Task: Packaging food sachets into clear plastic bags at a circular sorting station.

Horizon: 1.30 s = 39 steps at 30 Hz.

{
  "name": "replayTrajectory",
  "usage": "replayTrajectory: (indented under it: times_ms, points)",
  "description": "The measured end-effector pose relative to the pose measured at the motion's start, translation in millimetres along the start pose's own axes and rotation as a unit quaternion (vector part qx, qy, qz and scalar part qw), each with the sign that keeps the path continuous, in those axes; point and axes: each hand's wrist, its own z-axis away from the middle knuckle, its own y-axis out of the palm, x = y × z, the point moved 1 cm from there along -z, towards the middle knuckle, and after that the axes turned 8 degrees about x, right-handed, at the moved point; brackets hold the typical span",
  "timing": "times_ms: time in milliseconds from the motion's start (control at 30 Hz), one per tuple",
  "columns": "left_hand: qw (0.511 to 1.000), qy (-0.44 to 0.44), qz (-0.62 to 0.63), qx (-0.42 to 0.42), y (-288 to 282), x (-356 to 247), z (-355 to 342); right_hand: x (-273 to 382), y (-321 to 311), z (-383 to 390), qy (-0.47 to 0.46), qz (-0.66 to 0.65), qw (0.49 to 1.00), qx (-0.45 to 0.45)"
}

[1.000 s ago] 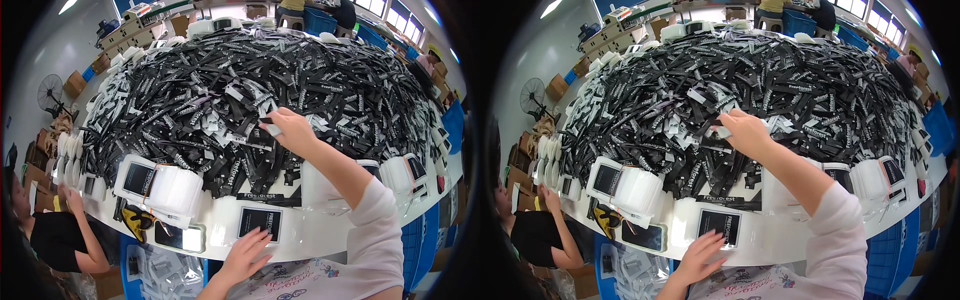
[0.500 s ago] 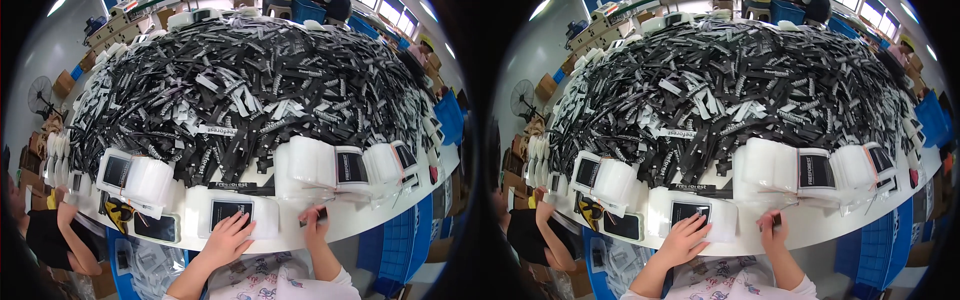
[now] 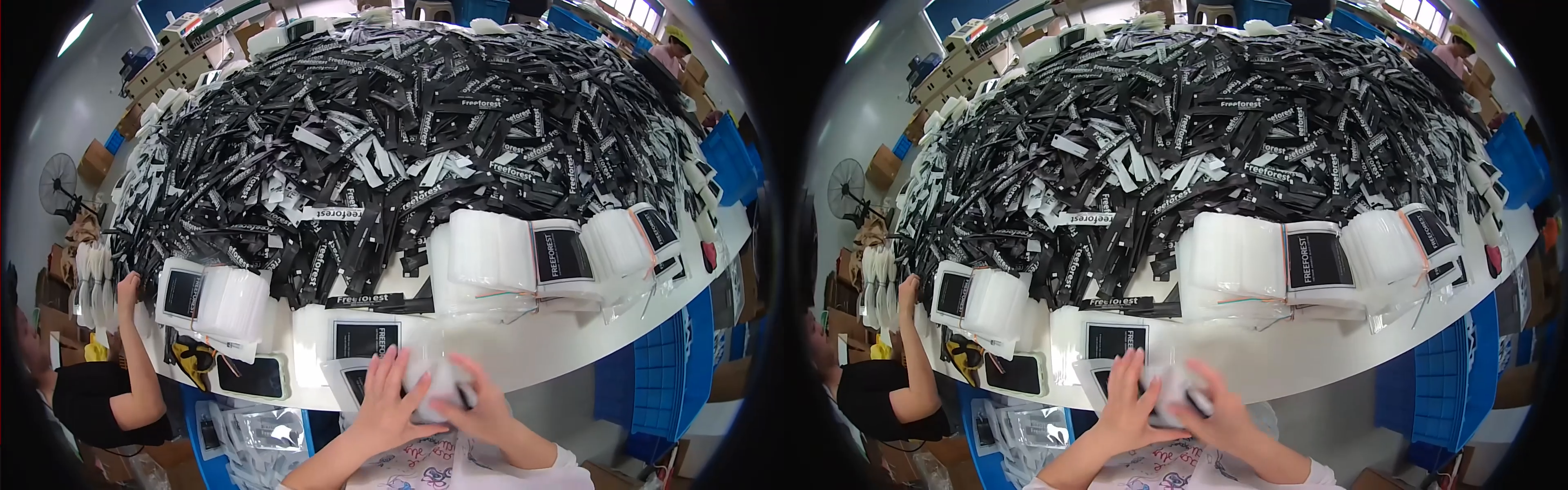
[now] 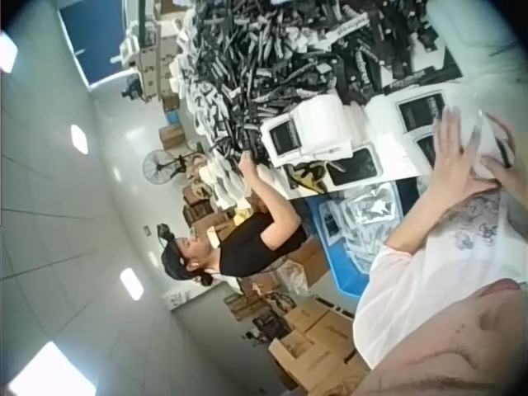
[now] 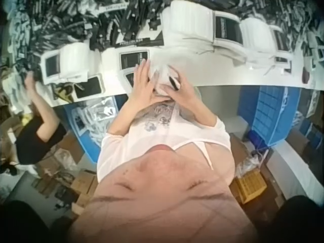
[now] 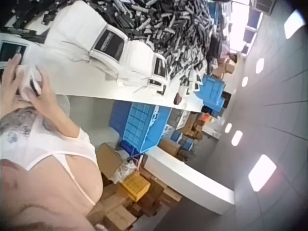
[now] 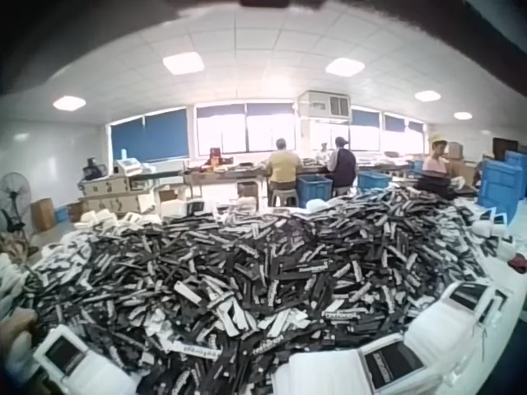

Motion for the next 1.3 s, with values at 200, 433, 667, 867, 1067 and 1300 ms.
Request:
replayTrajectory:
  times_ms: [200,433,667,867,1067,1300]
  points:
    - [0.998,0.044,-0.035,-0.013,4,8,9,-7,10,-11,-0.191,0.161,0.967,0.052]
    - [0.991,0.069,0.105,0.034,-9,7,2,-24,11,3,-0.089,0.068,0.971,0.211]
    - [0.989,0.030,0.141,0.006,-13,10,11,2,6,-16,-0.125,0.093,0.952,0.262]
    - [0.995,0.003,0.102,0.001,-11,7,9,-32,-15,-22,-0.112,-0.407,0.896,0.141]
    - [0.994,-0.034,0.057,-0.092,8,12,7,36,20,-19,-0.249,-0.146,0.940,0.181]
    - [0.991,0.053,0.063,-0.106,9,11,7,48,17,-19,-0.193,-0.002,0.949,0.249]
